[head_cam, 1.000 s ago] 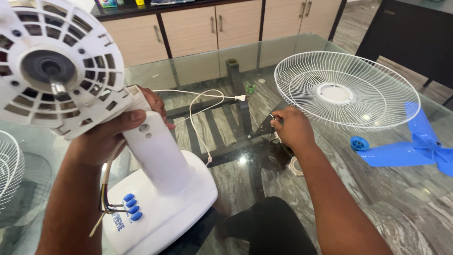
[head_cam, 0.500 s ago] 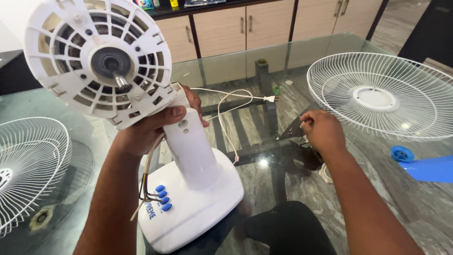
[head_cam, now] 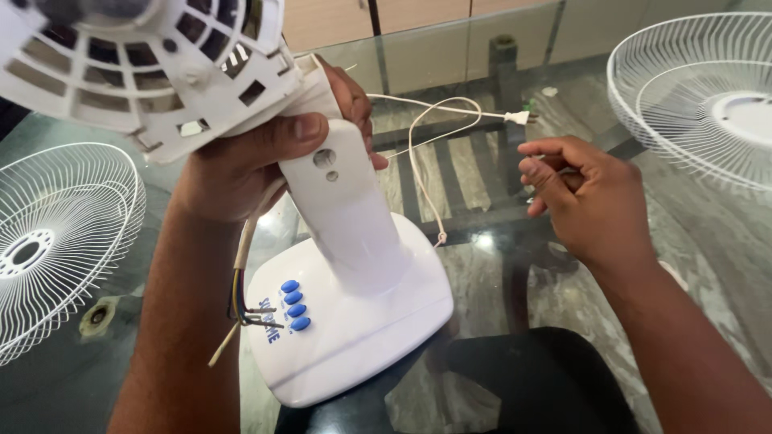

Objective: The person assembles a white table fan by attaching the motor housing to the stand and securing it with a screw. The person uses a screwdriver to tighten the screw and repeatedly checks the fit of the motor housing.

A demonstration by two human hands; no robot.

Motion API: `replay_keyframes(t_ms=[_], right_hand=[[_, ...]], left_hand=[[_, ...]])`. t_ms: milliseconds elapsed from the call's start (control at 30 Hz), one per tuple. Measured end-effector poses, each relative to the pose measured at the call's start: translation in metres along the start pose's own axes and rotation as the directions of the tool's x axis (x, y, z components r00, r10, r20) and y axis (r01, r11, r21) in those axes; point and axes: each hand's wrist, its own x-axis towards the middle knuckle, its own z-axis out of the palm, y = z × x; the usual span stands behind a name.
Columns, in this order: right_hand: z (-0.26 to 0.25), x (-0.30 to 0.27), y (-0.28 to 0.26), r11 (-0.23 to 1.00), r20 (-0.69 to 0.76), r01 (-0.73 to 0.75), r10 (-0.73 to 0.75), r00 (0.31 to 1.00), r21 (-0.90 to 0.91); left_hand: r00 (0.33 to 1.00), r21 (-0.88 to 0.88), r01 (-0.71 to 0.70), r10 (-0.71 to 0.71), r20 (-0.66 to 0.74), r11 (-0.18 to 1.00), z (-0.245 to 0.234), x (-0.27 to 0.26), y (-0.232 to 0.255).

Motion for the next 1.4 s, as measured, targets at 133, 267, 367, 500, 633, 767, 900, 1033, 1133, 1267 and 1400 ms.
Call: replay_keyframes(t_ms=[133, 267, 367, 500, 633, 767, 900, 1033, 1133, 1267, 1400], right_hand=[[0.01, -0.006, -0.006, 1.0, 0.028, -0.02, 0.02, 0.999, -0.016], [0.017, -0.009, -0.017, 0.991, 0.043, -0.015, 0.009, 0.999, 0.132], [0.024, -0.019, -0.034, 0.981, 0.022, -0.07, 0.067, 0.998, 0.181], [0.032, -0.041, -0.062, 0.964, -0.025, 0.071, -0.067, 0.997, 0.257], [0.031, -0.051, -0.091, 0.927, -0.056, 0.364, -0.361, 0.931, 0.085], [0.043, -0.043, -0.113, 0.831, -0.036, 0.516, -0.52, 0.853, 0.21], [0.054, -0.036, -0.127, 0.84, -0.045, 0.47, -0.477, 0.878, 0.272], [0.057, -0.037, -0.132, 0.854, -0.075, 0.452, -0.449, 0.89, 0.259], [0.057, -0.037, -0.135, 0.865, -0.065, 0.436, -0.434, 0.899, 0.248], [0.06, -0.037, -0.14, 0.858, -0.075, 0.453, -0.449, 0.89, 0.244], [0.06, -0.04, -0.142, 0.859, -0.097, 0.478, -0.468, 0.878, 0.183]], left_hand=[[0.999, 0.002, 0.039, -0.039, 0.008, 0.999, -0.001, 0.0, 0.002], [0.999, 0.014, 0.032, -0.033, 0.023, 0.999, -0.001, 0.001, 0.004], [1.0, 0.051, 0.011, -0.013, 0.028, 0.999, 0.002, 0.003, 0.006], [1.0, 0.072, 0.017, -0.019, 0.021, 0.997, 0.004, 0.006, 0.009], [1.0, 0.057, 0.027, -0.026, -0.008, 0.998, 0.007, 0.004, 0.01], [1.0, 0.108, 0.015, -0.013, -0.019, 0.994, 0.006, 0.006, 0.01], [0.999, 0.155, 0.019, -0.013, -0.037, 0.988, 0.004, 0.006, 0.013], [0.998, 0.192, 0.034, -0.024, -0.056, 0.981, 0.002, 0.003, 0.018], [0.996, 0.16, 0.044, -0.031, -0.08, 0.986, 0.002, 0.003, 0.019], [0.992, 0.137, 0.079, -0.065, -0.104, 0.987, 0.001, 0.004, 0.021], [0.99, 0.15, 0.096, -0.079, -0.115, 0.984, 0.002, 0.001, 0.024]])
